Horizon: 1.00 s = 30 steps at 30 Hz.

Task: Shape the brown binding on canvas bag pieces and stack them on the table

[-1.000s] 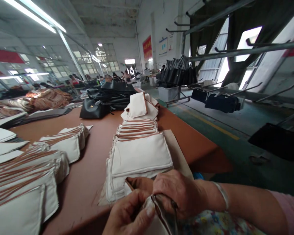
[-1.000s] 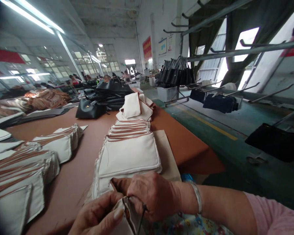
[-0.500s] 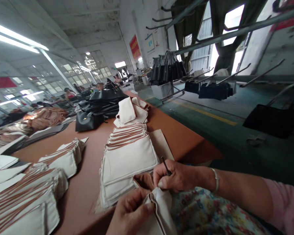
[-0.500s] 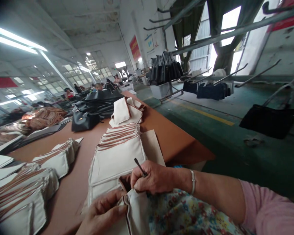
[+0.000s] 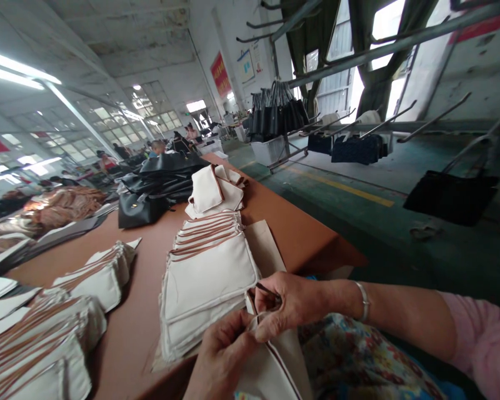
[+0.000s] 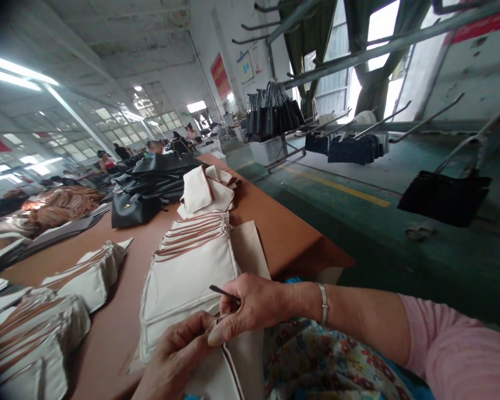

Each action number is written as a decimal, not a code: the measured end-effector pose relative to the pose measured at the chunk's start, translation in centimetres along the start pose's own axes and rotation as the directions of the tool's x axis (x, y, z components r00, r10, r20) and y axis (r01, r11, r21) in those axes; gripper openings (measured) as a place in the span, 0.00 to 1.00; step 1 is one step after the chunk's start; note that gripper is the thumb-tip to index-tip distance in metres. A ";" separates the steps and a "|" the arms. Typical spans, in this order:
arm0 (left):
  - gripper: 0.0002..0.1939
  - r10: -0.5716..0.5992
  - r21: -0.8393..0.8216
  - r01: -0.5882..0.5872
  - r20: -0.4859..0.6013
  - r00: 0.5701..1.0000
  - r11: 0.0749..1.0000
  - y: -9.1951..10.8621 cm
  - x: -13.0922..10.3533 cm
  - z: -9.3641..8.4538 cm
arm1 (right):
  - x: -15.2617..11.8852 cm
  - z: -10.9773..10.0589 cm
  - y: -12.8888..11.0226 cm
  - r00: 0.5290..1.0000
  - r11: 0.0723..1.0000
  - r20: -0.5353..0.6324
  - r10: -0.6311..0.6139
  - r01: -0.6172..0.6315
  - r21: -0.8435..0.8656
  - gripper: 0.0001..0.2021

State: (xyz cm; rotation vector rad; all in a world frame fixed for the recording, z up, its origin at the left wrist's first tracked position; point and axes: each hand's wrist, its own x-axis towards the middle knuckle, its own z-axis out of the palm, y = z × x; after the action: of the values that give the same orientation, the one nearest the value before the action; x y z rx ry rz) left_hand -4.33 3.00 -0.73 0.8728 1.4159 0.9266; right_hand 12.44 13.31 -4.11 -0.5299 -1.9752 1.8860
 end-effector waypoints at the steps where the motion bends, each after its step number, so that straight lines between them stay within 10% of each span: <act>1: 0.15 0.003 -0.001 -0.003 0.003 1.000 1.000 0.0 0.2 0.0 | 0.1 -0.1 0.0 1.000 1.000 0.009 0.007 -0.007 -0.014 0.20; 17: 0.22 0.010 0.218 -0.017 0.032 0.999 0.976 -0.8 4.6 -1.1 | 1.2 -1.3 -0.3 0.980 0.984 -0.194 -0.032 -0.004 -0.181 0.05; 23: 0.14 0.245 0.511 -0.180 -0.062 0.967 0.841 -0.5 4.4 0.0 | 1.4 -0.9 0.9 0.962 0.963 -0.261 -0.085 0.012 -0.270 0.08; 30: 0.17 0.058 0.232 -0.049 -0.030 0.998 0.971 -0.2 3.9 -0.9 | 1.5 -1.3 2.4 0.814 0.723 -0.043 -0.579 0.489 -0.488 0.07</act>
State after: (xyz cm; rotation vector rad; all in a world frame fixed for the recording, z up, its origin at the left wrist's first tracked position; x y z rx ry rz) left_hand -5.41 6.49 -2.47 1.0766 1.5600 0.8316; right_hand 11.88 15.27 -6.41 -0.1969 -2.1383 0.9761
